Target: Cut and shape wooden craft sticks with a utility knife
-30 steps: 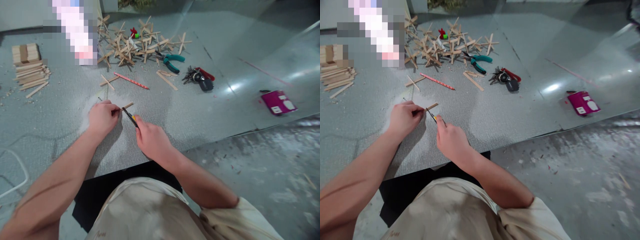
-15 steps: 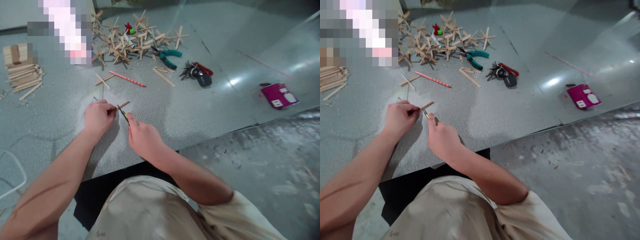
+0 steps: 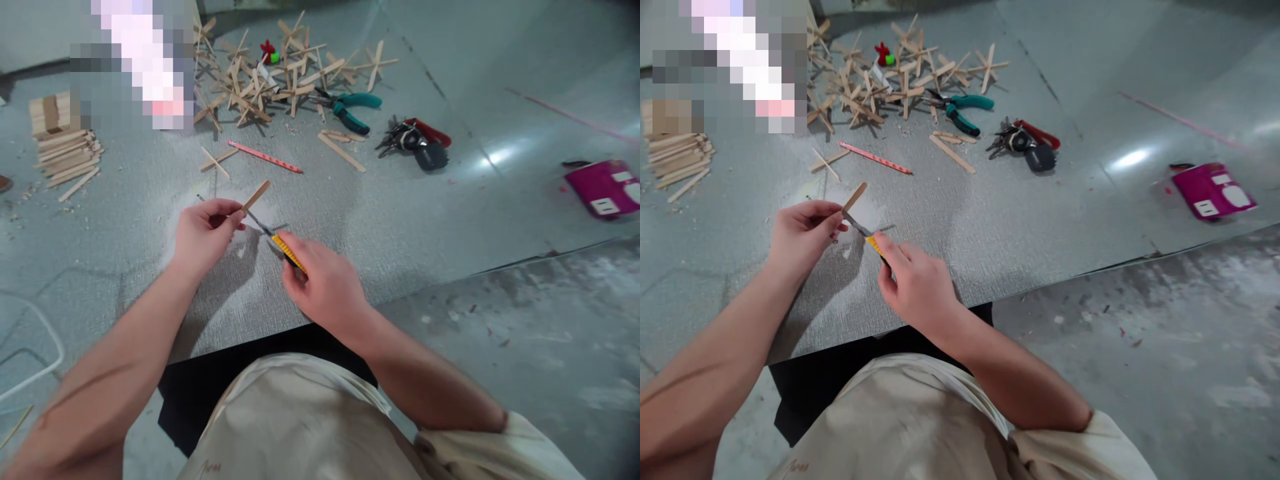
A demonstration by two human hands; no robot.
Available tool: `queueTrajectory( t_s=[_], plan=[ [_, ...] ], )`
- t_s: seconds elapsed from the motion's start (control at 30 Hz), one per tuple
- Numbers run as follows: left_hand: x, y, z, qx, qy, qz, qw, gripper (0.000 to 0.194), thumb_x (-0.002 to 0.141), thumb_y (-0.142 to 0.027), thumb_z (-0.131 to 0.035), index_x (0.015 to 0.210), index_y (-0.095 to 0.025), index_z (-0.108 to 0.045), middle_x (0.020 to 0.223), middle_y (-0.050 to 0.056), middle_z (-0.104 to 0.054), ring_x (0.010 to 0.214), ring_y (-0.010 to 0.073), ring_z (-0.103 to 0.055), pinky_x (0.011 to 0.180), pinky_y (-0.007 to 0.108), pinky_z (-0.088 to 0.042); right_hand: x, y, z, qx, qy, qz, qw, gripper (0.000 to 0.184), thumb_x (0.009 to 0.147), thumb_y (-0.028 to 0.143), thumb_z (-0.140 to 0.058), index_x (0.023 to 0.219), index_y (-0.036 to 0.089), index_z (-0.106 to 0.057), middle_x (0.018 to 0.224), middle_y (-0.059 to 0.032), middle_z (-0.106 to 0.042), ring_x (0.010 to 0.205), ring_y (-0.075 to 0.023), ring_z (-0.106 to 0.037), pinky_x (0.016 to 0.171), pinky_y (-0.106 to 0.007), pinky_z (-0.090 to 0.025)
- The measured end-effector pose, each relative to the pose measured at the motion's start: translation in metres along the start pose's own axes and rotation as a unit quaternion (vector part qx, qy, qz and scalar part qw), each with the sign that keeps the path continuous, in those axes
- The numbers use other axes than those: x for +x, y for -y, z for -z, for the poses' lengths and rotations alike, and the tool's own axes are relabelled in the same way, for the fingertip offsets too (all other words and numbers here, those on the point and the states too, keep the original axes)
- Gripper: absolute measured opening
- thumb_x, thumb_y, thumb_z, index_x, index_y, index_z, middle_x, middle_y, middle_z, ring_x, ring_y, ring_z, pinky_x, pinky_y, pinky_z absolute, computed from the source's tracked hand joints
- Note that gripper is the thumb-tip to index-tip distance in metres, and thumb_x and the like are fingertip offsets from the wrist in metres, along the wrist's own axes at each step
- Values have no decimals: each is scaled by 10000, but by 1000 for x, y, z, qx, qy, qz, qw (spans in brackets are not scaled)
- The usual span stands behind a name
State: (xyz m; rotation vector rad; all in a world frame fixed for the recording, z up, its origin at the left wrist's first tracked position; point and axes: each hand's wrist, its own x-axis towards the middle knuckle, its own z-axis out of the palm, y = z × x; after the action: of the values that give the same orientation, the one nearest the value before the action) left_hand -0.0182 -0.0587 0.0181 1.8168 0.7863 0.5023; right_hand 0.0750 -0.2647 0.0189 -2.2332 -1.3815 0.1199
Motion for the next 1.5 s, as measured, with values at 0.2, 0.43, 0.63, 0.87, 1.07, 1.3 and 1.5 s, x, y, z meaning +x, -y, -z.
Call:
queueTrajectory(
  t_s=[0.2,0.43,0.63,0.87,1.07,1.3,1.5],
  plan=[
    [-6,-1,-3,-25,-26,-16,999,116,857,-294,-760,933,-219,-803,892,58,-826,824,206,-802,712,295,-656,-1,0,1,1,-18,13,1000,491,1030,233,-454,1483,201,-640,941,-67,-753,756,-163,-643,686,-277,-487],
    [-9,-3,-2,-13,-32,-21,999,117,851,-305,-761,924,-246,-832,867,36,-830,807,193,-798,729,290,-655,-1,0,4,-1,-15,24,1000,487,1042,212,-458,1492,194,-641,938,-70,-751,760,-161,-644,691,-277,-494],
    [-14,-7,-1,66,-61,-57,994,138,867,-317,-731,928,-262,-842,866,16,-831,764,173,-776,707,286,-628,-3,3,6,7,-2,35,999,477,1073,240,-429,1501,160,-623,894,-75,-731,734,-165,-629,637,-274,-468],
    [-20,-10,-2,158,-60,-113,979,144,906,-335,-692,903,-269,-820,842,10,-822,739,181,-773,753,324,-618,6,3,14,114,25,19,993,483,1058,240,-454,1498,103,-598,1077,-135,-797,941,-235,-749,813,-348,-578],
    [-21,-12,-5,88,-50,-51,994,135,908,-319,-693,916,-258,-813,820,12,-817,748,176,-783,691,286,-616,8,2,19,185,29,-17,982,445,1055,277,-500,1468,172,-629,1275,-125,-789,1115,-256,-773,950,-389,-614],
    [-19,-11,-5,-2,-52,-39,998,87,873,-278,-732,898,-240,-806,805,12,-806,713,162,-770,646,258,-612,2,4,21,161,11,-2,987,433,1044,237,-510,1448,144,-638,1267,-128,-793,1074,-232,-780,931,-351,-611],
    [-20,-11,-5,2,-51,-32,998,91,889,-270,-725,916,-225,-799,826,21,-808,732,163,-777,664,260,-619,-3,6,22,92,12,12,996,435,1061,249,-484,1459,158,-633,997,-88,-799,875,-209,-744,787,-323,-573]
  ],
)
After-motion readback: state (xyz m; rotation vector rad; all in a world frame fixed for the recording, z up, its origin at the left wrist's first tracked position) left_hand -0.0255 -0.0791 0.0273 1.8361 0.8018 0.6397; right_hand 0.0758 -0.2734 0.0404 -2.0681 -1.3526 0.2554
